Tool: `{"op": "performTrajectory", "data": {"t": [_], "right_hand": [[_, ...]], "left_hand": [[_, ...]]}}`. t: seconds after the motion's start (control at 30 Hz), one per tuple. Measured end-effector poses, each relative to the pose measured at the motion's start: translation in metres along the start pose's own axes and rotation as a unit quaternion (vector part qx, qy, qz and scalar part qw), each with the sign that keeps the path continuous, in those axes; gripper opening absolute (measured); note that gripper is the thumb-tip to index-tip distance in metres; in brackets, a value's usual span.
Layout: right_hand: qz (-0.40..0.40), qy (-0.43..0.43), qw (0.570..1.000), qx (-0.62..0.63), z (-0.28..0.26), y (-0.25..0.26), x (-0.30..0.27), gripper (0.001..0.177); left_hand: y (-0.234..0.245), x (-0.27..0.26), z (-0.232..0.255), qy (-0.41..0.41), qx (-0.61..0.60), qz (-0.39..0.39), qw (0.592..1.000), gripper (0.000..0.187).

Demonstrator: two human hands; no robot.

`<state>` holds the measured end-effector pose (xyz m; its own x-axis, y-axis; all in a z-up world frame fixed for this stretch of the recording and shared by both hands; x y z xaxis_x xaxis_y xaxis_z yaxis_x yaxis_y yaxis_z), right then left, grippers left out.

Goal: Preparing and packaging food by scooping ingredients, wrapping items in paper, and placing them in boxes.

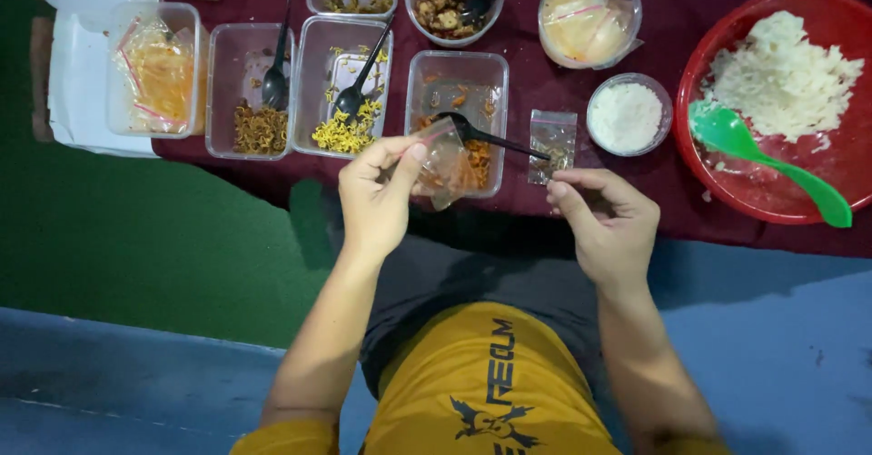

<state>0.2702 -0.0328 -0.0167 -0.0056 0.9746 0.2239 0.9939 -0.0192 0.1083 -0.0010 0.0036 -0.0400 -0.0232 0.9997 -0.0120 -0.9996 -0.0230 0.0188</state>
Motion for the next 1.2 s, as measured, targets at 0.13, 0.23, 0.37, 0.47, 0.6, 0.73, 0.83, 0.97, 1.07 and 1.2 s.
{"op": "performTrajectory", "data": {"t": [0.13, 0.23, 0.37, 0.47, 0.6, 0.73, 0.83, 0.97, 1.07, 1.2], "right_hand": [[0.004, 0.045, 0.997, -0.067, -0.005, 0.009, -0.002, 0.009], [0.031, 0.058, 0.989, -0.134, 0.002, 0.023, -0.009, 0.008], [0.067, 0.056, 0.967, -0.240, 0.008, 0.030, -0.014, 0.009], [0.065, 0.031, 0.969, -0.238, 0.016, 0.024, -0.014, 0.014], [0.047, 0.042, 0.947, -0.316, 0.029, 0.008, -0.003, 0.037], [0.078, 0.085, 0.858, -0.500, 0.035, -0.003, 0.001, 0.065], [0.062, 0.075, 0.831, -0.548, 0.028, -0.013, 0.005, 0.068], [0.044, 0.055, 0.829, -0.555, 0.043, -0.011, 0.006, 0.030], [0.031, 0.027, 0.874, -0.484, 0.052, 0.005, -0.003, 0.022], [0.026, -0.187, 0.972, -0.141, 0.083, 0.028, -0.027, 0.027]], "left_hand": [[-0.006, -0.002, 0.015, 0.010, -0.028, 0.001, 1.000, 0.014], [-0.007, -0.001, 0.020, -0.013, 0.019, 0.007, 1.000, 0.012], [-0.010, 0.001, 0.021, -0.027, 0.034, 0.004, 0.999, 0.011], [-0.019, 0.000, 0.028, -0.029, 0.038, -0.012, 0.999, 0.010], [-0.032, 0.000, 0.025, -0.035, 0.048, -0.028, 0.998, 0.008], [-0.038, -0.001, 0.019, -0.019, 0.048, -0.038, 0.998, 0.009], [-0.039, -0.006, 0.018, -0.015, 0.059, -0.042, 0.997, 0.008], [-0.037, -0.007, 0.007, -0.013, 0.078, -0.048, 0.996, 0.008], [-0.035, -0.009, -0.003, -0.006, 0.077, -0.062, 0.995, 0.009], [-0.043, -0.014, -0.018, 0.016, 0.013, -0.092, 0.996, 0.008]]}}
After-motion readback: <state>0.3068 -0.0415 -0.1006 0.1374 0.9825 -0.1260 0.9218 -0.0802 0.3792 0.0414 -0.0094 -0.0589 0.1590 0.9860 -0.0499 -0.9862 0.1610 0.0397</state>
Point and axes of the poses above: each hand's wrist, its own x-axis towards the middle knuckle, its own y-axis out of the back of the hand, z = x × y, the point moved 5 cm from there along x, towards the middle knuckle, and after that the axes turned 10 degrees about -z, right-handed, at the moved point
